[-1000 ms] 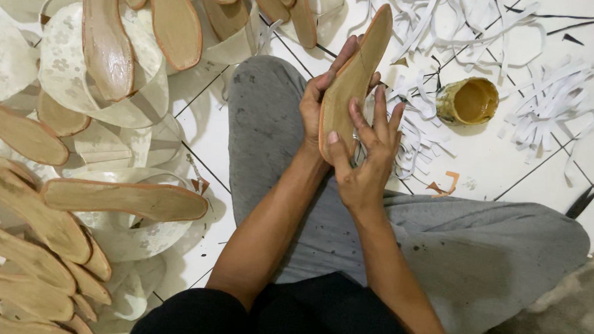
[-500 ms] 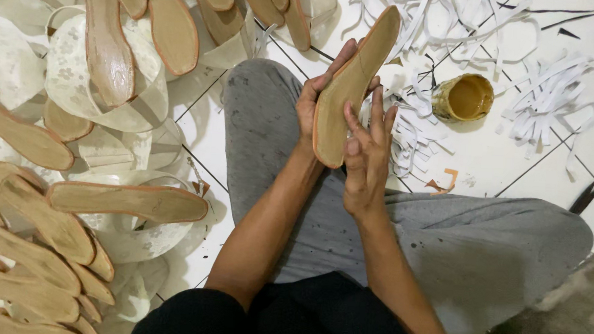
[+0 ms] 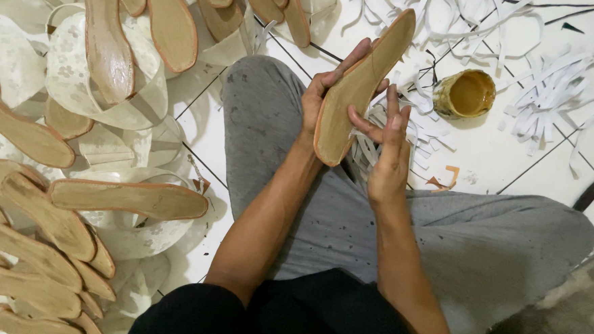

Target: The person sits on the floor among many sandal soles and white rubber straps. They dip the end of a strap into a cup of glue, spread glue along the strap, and press the glued strap onto a sandal sole, repeating this for more straps and soles.

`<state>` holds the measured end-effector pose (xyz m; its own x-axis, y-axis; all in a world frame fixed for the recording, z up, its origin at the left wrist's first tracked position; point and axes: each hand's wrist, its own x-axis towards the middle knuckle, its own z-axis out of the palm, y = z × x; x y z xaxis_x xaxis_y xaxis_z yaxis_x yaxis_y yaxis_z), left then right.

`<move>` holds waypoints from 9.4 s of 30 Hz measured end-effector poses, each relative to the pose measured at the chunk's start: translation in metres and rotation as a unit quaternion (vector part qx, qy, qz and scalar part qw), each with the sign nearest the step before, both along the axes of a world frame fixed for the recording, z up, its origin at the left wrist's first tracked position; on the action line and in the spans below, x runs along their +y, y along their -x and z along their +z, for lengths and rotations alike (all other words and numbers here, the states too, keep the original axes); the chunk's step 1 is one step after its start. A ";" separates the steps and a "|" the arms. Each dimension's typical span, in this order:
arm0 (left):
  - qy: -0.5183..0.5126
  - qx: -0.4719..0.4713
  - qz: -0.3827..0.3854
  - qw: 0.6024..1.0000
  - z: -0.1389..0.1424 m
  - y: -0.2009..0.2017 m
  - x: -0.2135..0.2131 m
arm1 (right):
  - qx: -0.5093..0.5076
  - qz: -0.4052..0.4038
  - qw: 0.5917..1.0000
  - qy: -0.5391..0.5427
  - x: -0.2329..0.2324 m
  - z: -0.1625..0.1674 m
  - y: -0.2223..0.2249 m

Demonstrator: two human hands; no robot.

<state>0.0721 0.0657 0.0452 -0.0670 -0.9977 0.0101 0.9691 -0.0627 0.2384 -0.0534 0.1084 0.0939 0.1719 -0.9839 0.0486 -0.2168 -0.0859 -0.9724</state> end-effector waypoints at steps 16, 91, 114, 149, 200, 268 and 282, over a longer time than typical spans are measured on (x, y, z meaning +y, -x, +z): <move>0.063 0.099 -0.099 0.988 0.000 0.002 0.001 | -0.345 -0.054 0.920 -0.179 -0.004 0.008 0.014; 0.039 -0.088 -0.063 0.993 0.025 0.007 -0.002 | -0.746 0.016 0.607 -0.273 -0.040 0.067 0.065; -0.018 -0.058 -0.167 0.984 0.003 0.002 0.013 | -0.364 0.022 0.925 -0.108 -0.048 -0.038 0.022; -0.015 -0.033 -0.211 0.977 0.039 0.006 0.009 | -0.288 -0.186 0.938 -0.056 -0.090 -0.027 0.115; -0.002 -0.122 -0.141 0.983 0.037 0.010 0.006 | -0.685 0.083 0.687 -0.229 -0.055 0.053 0.102; -0.013 -0.049 -0.157 0.986 0.002 0.007 -0.004 | 0.262 0.109 0.956 0.075 -0.047 0.012 0.045; -0.013 -0.107 -0.114 0.988 0.000 0.008 -0.003 | 0.229 0.202 0.951 0.039 -0.059 0.028 0.041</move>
<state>0.0638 0.0630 0.0448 -0.2887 -0.9559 -0.0546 0.8563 -0.2833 0.4319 -0.0940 0.0490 0.1222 0.5561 -0.8295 -0.0519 -0.5501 -0.3206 -0.7711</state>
